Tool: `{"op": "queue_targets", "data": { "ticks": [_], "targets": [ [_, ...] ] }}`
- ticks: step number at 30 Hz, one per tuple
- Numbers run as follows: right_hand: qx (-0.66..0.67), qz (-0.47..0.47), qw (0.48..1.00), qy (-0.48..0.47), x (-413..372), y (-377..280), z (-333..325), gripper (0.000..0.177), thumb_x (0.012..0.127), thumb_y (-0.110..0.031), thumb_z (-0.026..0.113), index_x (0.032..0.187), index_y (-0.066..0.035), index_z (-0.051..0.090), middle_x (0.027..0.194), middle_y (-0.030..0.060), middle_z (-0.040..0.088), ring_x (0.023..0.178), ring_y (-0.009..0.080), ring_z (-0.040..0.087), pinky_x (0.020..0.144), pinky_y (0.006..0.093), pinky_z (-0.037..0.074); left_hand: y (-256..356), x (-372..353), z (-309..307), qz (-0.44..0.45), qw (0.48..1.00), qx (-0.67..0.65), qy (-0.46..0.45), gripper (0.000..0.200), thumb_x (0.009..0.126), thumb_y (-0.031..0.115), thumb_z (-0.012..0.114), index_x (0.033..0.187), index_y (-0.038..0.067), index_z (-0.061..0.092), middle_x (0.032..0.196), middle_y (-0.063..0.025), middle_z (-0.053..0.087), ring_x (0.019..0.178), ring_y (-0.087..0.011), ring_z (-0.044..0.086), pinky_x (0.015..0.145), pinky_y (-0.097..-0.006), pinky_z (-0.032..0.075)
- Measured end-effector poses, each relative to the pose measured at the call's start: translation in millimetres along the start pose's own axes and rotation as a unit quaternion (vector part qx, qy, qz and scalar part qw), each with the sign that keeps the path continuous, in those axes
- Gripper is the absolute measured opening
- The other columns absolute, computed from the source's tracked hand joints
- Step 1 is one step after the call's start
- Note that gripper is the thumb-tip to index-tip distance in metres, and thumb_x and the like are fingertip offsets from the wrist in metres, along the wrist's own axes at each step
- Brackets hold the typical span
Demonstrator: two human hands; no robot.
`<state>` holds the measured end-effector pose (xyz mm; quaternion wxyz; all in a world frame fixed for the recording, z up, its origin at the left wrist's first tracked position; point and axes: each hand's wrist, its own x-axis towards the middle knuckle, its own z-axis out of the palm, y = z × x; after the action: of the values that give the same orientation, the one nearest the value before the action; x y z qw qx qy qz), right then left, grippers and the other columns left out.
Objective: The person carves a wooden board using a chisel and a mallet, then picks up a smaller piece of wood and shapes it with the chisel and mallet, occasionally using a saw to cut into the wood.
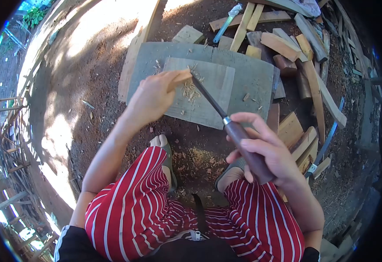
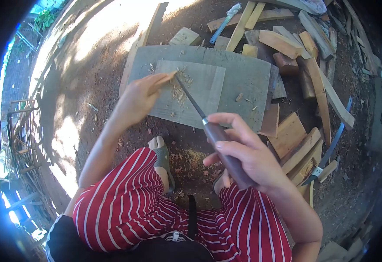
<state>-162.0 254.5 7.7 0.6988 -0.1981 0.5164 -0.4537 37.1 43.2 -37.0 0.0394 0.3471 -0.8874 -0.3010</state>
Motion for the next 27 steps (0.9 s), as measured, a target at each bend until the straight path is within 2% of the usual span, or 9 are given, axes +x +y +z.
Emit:
{"op": "queue_targets", "data": {
  "ticks": [6, 8, 11, 15, 19, 20, 21, 24, 27],
  "targets": [
    [0.302, 0.062, 0.943, -0.124, 11, -7, -23, 0.044, 0.099, -0.025, 0.045, 0.135, -0.002, 0.039, 0.105, 0.0236, 0.057, 0.076, 0.0347, 0.07, 0.073, 0.0445, 0.063, -14, 26, -30, -0.038, 0.989, -0.071, -0.125, 0.034, 0.089, 0.019, 0.06, 0.115, -0.004, 0.065, 0.09, -0.0142, 0.068, 0.082, -0.0198, 0.064, 0.079, -0.0352, 0.05],
    [0.315, 0.05, 0.933, -0.164, 24, -10, -33, 0.053, 0.1, -0.034, 0.041, 0.14, -0.001, 0.035, 0.108, 0.0299, 0.059, 0.086, 0.0399, 0.07, 0.083, 0.05, 0.06, -15, 31, -29, -0.035, 0.988, -0.053, -0.139, 0.034, 0.089, 0.021, 0.061, 0.113, -0.003, 0.065, 0.085, -0.0108, 0.068, 0.077, -0.0159, 0.062, 0.075, -0.034, 0.05],
    [0.28, -0.052, 0.919, -0.274, 40, -27, -42, 0.076, 0.1, -0.046, 0.04, 0.153, -0.003, 0.008, 0.135, 0.0444, 0.038, 0.124, 0.0506, 0.049, 0.104, 0.0511, 0.046, -11, 33, -31, -0.06, 0.991, -0.086, -0.086, 0.033, 0.085, 0.025, 0.064, 0.105, -0.002, 0.069, 0.071, -0.0149, 0.067, 0.063, -0.0239, 0.065, 0.063, -0.0367, 0.05],
    [0.259, -0.105, 0.906, -0.319, 54, -40, -47, 0.078, 0.1, -0.04, 0.045, 0.155, -0.007, 0.0, 0.136, 0.0435, 0.038, 0.131, 0.0497, 0.042, 0.109, 0.0519, 0.04, -29, 39, -21, -0.008, 0.994, -0.108, -0.022, 0.032, 0.084, 0.025, 0.067, 0.104, -0.001, 0.07, 0.073, -0.0149, 0.069, 0.065, -0.0214, 0.067, 0.065, -0.0355, 0.052],
    [0.085, -0.178, 0.955, -0.22, 53, -64, -36, 0.07, 0.091, -0.031, 0.061, 0.146, 0.0, 0.033, 0.124, 0.0296, 0.057, 0.118, 0.0387, 0.06, 0.102, 0.0439, 0.049, -18, 35, -23, -0.002, 0.997, -0.068, -0.027, 0.031, 0.084, 0.023, 0.067, 0.105, 0.001, 0.071, 0.078, -0.0203, 0.069, 0.07, -0.0273, 0.07, 0.069, -0.0367, 0.053],
    [-0.141, -0.193, 0.971, -0.03, 52, -74, -31, 0.057, 0.089, -0.032, 0.065, 0.132, 0.0, 0.047, 0.114, 0.0221, 0.062, 0.105, 0.0302, 0.065, 0.095, 0.0392, 0.051, -16, 34, -21, -0.004, 0.997, -0.07, -0.024, 0.031, 0.084, 0.023, 0.067, 0.105, 0.001, 0.071, 0.078, -0.0203, 0.069, 0.07, -0.0273, 0.07, 0.069, -0.0367, 0.053],
    [-0.355, -0.194, 0.9, 0.163, 51, -79, -26, 0.045, 0.088, -0.032, 0.069, 0.118, 0.0, 0.061, 0.103, 0.0146, 0.066, 0.092, 0.0216, 0.07, 0.089, 0.0346, 0.053, -14, 33, -21, 0.021, 0.999, -0.032, -0.009, 0.03, 0.085, 0.022, 0.067, 0.106, 0.001, 0.07, 0.079, -0.017, 0.069, 0.07, -0.0217, 0.068, 0.068, -0.035, 0.052],
    [-0.248, -0.37, 0.882, 0.156, 65, -69, -8, 0.032, 0.088, -0.033, 0.071, 0.09, -0.001, 0.067, 0.085, 0.0053, 0.067, 0.07, 0.0109, 0.065, 0.075, 0.0272, 0.053, -15, 29, -20, 0.05, 0.999, -0.01, -0.001, 0.028, 0.087, 0.02, 0.067, 0.106, 0.0, 0.069, 0.081, -0.0149, 0.07, 0.069, -0.0159, 0.065, 0.066, -0.0336, 0.051],
    [-0.129, -0.427, 0.891, 0.082, 90, -52, 2, 0.016, 0.089, -0.018, 0.067, 0.087, -0.003, 0.063, 0.07, 0.0031, 0.062, 0.062, 0.0105, 0.061, 0.068, 0.0274, 0.053, -12, 18, -11, 0.029, 0.997, -0.067, -0.019, 0.028, 0.087, 0.02, 0.066, 0.104, -0.002, 0.069, 0.08, -0.0166, 0.07, 0.068, -0.0155, 0.064, 0.065, -0.0337, 0.05]
  ]
}}
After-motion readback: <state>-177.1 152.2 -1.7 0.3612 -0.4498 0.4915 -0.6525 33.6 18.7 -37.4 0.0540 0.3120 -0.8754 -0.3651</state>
